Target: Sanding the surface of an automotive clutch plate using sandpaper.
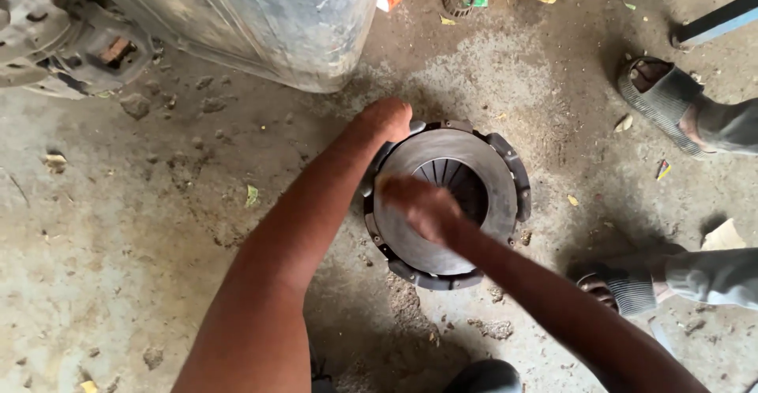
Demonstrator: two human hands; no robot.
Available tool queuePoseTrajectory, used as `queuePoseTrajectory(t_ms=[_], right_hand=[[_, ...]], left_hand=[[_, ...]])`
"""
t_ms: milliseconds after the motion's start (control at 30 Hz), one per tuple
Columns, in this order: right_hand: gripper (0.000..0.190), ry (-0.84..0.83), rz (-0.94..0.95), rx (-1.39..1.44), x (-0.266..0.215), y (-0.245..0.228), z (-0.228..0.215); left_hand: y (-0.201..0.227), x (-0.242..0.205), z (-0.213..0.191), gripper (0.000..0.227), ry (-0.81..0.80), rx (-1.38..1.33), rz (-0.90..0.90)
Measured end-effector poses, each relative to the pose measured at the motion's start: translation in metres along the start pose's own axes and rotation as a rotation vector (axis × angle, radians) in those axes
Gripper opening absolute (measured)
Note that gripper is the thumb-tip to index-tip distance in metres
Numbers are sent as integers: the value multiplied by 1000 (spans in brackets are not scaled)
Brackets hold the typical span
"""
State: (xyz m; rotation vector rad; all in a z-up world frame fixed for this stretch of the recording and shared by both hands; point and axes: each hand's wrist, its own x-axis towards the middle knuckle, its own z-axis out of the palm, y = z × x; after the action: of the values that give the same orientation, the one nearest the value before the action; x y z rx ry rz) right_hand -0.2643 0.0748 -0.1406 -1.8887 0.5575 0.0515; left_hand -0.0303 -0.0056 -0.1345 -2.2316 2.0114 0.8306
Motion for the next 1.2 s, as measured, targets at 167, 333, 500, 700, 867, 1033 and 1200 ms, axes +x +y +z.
queuePoseTrajectory(t_ms=[167,333,500,700,867,1033,1200], right_hand=[[53,-31,9,-1114,13,-116,-56],[56,28,-86,-897,9,-113,-28],[45,278,-294,-953,18,-89,-76],[33,295,-151,-960,27,-80,-59],[36,200,-24,-922,17,-108,-58],[35,292,-96,-948,19,-95,-60],[34,285,-22,-912,21,-105,-53]], left_hand=[[-5,5,14,32,33,-28,38],[2,-2,9,35,-32,-7,13],[13,-22,0,35,-56,-30,-10],[15,-29,-3,31,20,-38,-31],[22,-44,-11,29,23,41,-16],[11,-41,-11,30,-29,82,-23],[6,-36,-5,32,41,19,-8]])
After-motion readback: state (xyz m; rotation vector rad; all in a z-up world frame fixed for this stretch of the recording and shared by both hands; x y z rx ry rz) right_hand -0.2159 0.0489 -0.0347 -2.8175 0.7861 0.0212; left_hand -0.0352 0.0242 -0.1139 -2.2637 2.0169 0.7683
